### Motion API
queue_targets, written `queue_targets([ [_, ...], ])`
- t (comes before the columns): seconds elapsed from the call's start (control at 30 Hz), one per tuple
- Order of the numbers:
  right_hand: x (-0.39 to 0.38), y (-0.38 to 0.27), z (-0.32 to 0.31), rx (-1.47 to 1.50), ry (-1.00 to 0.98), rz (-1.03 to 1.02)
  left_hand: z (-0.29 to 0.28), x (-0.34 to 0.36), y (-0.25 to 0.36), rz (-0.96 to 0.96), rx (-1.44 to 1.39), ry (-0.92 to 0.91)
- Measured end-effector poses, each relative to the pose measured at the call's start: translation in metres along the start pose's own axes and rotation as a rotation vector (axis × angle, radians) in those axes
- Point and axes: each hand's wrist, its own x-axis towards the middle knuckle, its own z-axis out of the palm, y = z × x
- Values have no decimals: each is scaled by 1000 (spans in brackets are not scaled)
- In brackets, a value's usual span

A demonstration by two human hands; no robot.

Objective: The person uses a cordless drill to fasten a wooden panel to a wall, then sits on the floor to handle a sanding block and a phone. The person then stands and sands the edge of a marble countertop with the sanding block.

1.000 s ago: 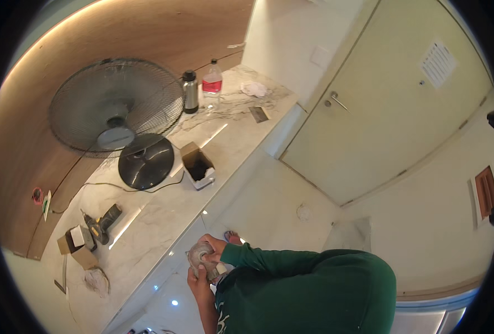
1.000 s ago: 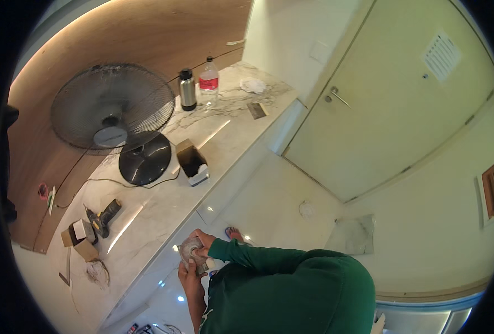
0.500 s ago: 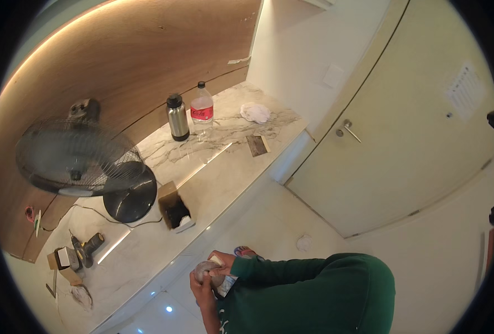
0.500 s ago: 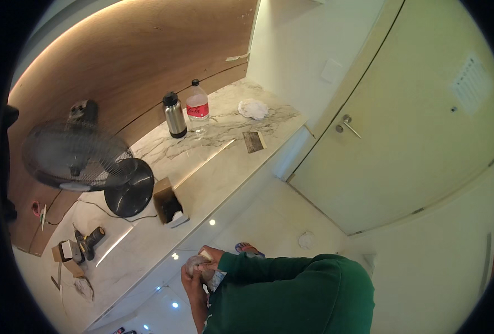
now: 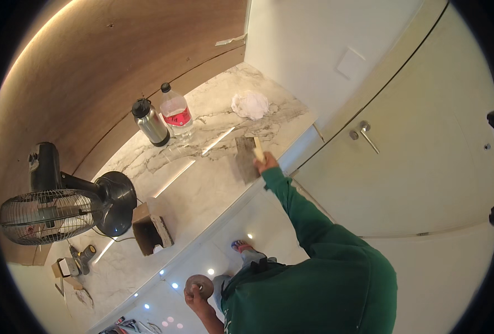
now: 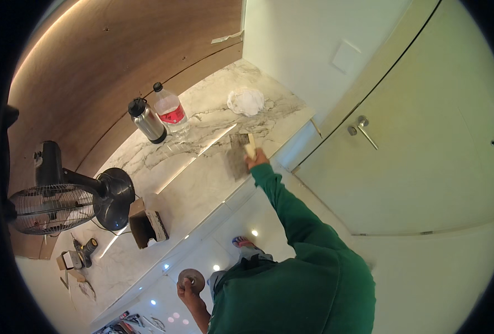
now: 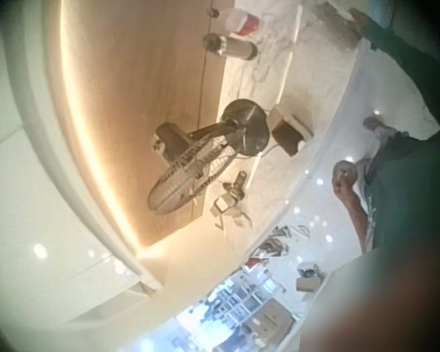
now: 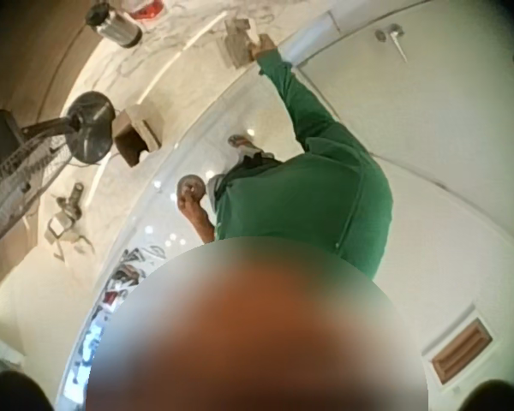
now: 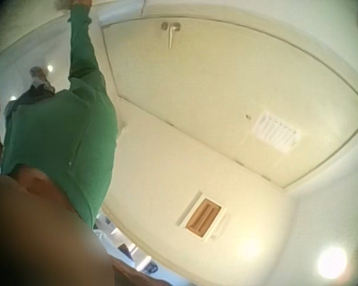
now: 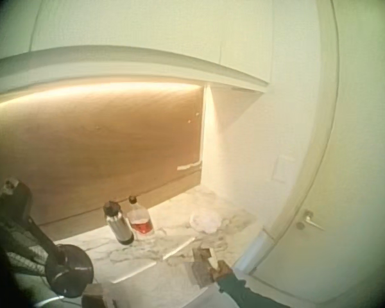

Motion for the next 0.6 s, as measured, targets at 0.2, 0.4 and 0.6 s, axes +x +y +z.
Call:
queue_targets([
  [0.2,69,-44,14,-505,88,270,-14,-8,-42,-141,-391,10],
  [0.4,110,10,51,-734,93,394,-9,-22,-50,-121,-359,105],
  [0.6,111,31,24,276,-264,20,-15,-43,-55,-173,-334,179],
])
